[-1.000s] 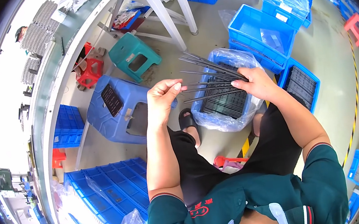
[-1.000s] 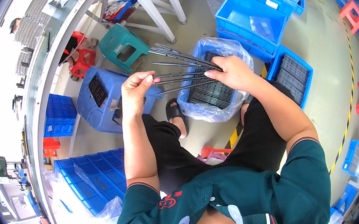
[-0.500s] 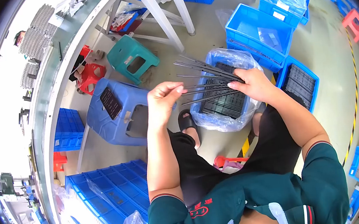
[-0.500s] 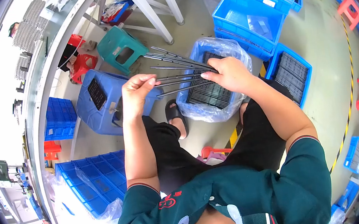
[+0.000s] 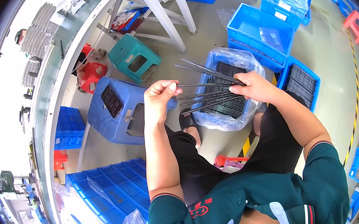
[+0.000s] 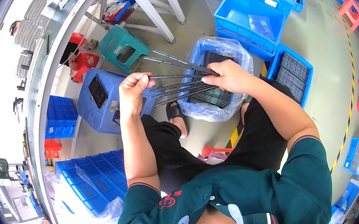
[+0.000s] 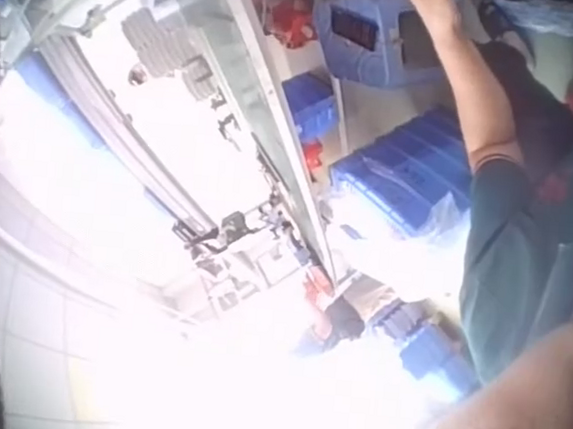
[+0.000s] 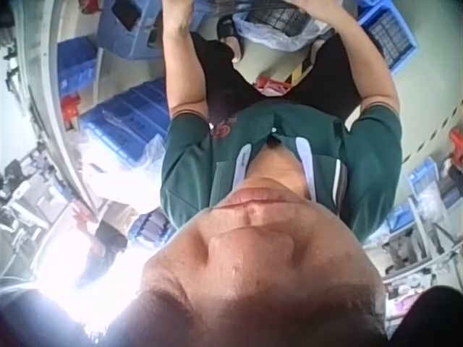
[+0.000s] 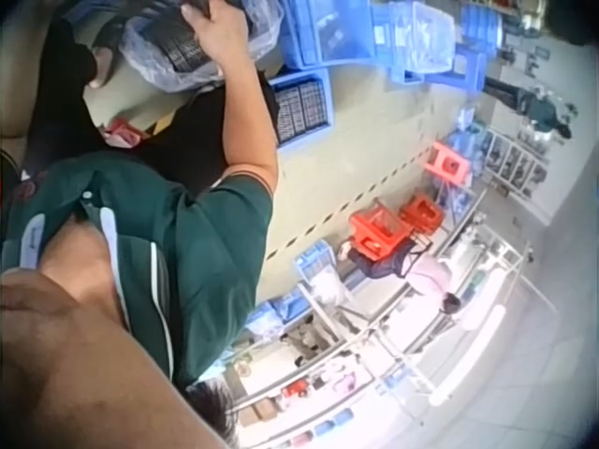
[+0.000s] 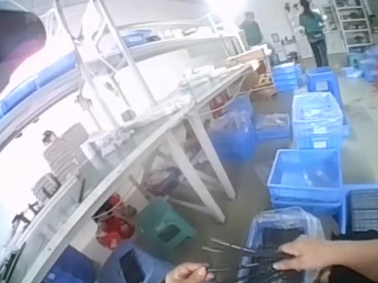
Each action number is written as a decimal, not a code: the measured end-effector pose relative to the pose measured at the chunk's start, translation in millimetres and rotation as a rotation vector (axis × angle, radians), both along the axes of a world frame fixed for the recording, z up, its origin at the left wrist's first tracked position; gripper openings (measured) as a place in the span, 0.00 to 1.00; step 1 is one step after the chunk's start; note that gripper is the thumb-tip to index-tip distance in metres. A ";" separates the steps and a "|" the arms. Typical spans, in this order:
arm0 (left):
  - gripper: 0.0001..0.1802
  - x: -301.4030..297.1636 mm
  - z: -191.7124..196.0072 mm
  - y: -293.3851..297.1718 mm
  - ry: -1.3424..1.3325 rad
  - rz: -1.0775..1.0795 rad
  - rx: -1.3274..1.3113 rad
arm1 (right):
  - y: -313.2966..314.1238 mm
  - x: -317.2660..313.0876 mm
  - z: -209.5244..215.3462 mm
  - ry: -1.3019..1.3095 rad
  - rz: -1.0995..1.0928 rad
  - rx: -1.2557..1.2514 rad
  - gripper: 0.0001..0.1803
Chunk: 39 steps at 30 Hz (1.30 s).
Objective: Organizing and sorting black industrial rods into blue bins.
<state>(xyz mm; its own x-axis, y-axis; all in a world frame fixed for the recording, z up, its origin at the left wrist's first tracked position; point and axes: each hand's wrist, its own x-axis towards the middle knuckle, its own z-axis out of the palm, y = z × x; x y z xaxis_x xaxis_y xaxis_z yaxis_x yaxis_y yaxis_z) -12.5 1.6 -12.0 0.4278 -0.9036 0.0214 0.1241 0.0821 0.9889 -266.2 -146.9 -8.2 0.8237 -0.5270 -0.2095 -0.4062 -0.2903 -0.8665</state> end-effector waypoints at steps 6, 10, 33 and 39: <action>0.07 -4.0 0.9 0.2 -0.005 -0.028 0.015 | 1.6 0.0 1.4 0.002 0.010 -0.019 0.17; 0.07 -8.9 0.1 -2.1 0.015 -0.078 0.025 | -0.9 0.3 -4.5 -0.020 0.057 -0.196 0.16; 0.07 12.7 -2.1 1.9 0.073 -0.095 -0.029 | 10.7 -5.2 -6.3 0.019 0.227 0.816 0.22; 0.06 16.4 -5.2 6.2 0.103 -0.134 -0.050 | 9.6 -6.0 -4.4 0.024 0.253 0.822 0.21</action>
<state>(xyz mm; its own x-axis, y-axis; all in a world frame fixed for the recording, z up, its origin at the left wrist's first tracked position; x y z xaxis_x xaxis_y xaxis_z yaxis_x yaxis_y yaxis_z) 3.9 7.8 -17.1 0.3054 -0.9518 0.0297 0.2377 0.1064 0.9655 -272.2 -137.3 -12.6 0.8863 -0.0016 -0.4631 -0.4348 0.3414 -0.8333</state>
